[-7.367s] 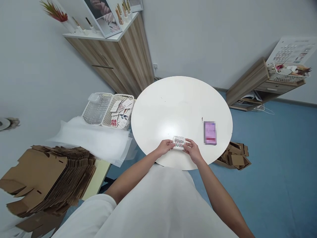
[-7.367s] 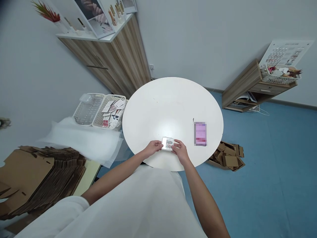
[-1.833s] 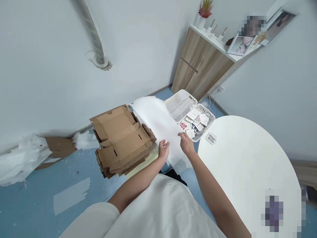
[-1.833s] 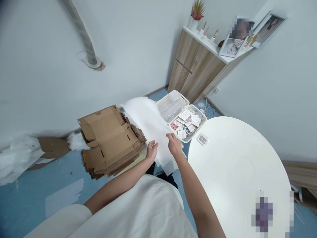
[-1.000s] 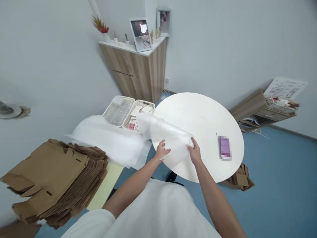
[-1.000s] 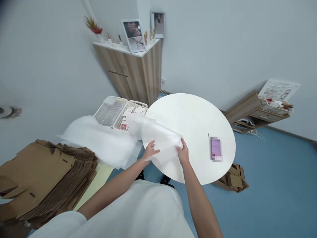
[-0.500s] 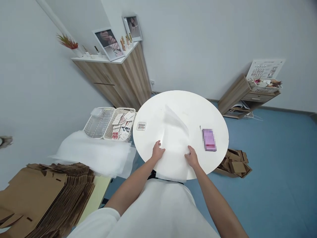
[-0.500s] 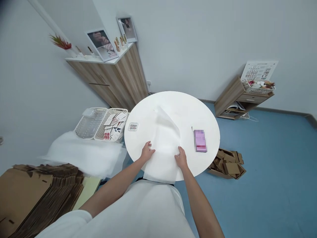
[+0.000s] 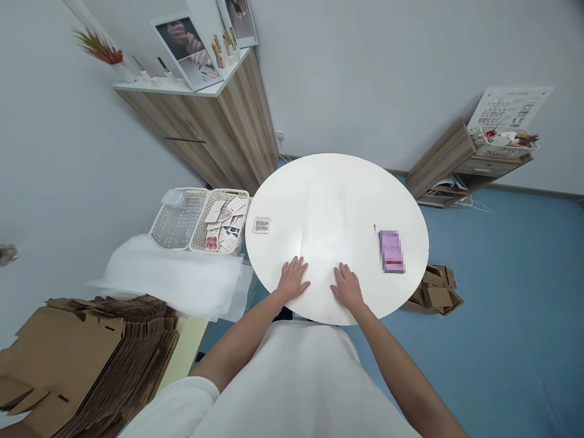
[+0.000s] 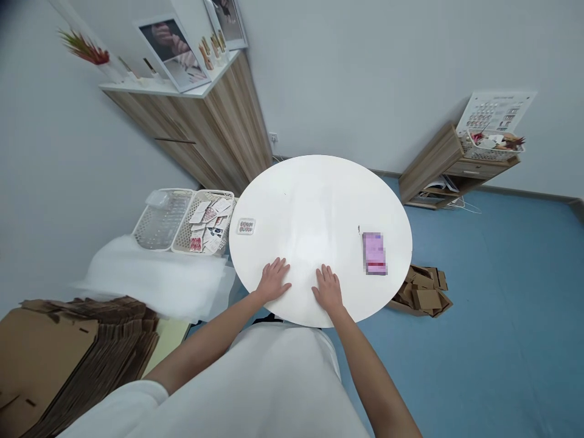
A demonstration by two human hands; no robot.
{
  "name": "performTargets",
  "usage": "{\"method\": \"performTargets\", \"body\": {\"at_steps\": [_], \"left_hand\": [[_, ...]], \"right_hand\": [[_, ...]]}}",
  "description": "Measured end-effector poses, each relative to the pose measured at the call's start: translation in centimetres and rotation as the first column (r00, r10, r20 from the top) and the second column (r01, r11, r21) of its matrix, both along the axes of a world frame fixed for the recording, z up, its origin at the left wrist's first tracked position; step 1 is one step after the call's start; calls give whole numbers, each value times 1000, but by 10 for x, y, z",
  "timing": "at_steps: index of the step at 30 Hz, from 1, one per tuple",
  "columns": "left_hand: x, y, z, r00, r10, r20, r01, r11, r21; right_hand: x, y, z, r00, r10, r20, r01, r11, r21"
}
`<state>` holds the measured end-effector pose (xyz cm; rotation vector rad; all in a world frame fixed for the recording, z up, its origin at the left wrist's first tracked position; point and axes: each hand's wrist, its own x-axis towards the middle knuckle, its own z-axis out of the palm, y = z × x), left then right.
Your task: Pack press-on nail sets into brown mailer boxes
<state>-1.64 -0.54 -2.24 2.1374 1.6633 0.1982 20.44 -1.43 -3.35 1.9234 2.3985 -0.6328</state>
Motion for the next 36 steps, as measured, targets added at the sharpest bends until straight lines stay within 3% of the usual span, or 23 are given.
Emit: {"method": "performTargets", "body": {"at_steps": [2,7,15,21,24,27,31,36], "left_hand": [[-1,-3,-2,992,-77,-95,75,997,-23],[1,11,-7,985,-62,-164,57,998,-38],[-4,20,-9,989,-68,-133,62,997,-49],[-10,20,-5,997,-57,-52,55,998,-43],[-25,22,-3,999,41,24,-40,999,-34],[-52,31,0,969,225,98,-222,974,-43],[-99,55,0,846,490,212,-482,872,-91],[-142,84,-6,667,642,377,-596,764,-247]], "right_hand": [[-2,0,-1,998,-4,68,4,1000,-5],[-1,13,-1,992,-21,123,24,999,-22],[1,19,3,993,-44,110,47,998,-30],[-8,18,9,994,-106,37,104,993,52],[-28,27,18,989,-133,-57,138,984,108],[-62,44,25,970,-133,-203,154,984,90],[-117,73,29,870,-184,-458,160,983,-91],[-181,100,27,729,-319,-606,119,930,-347]]}}
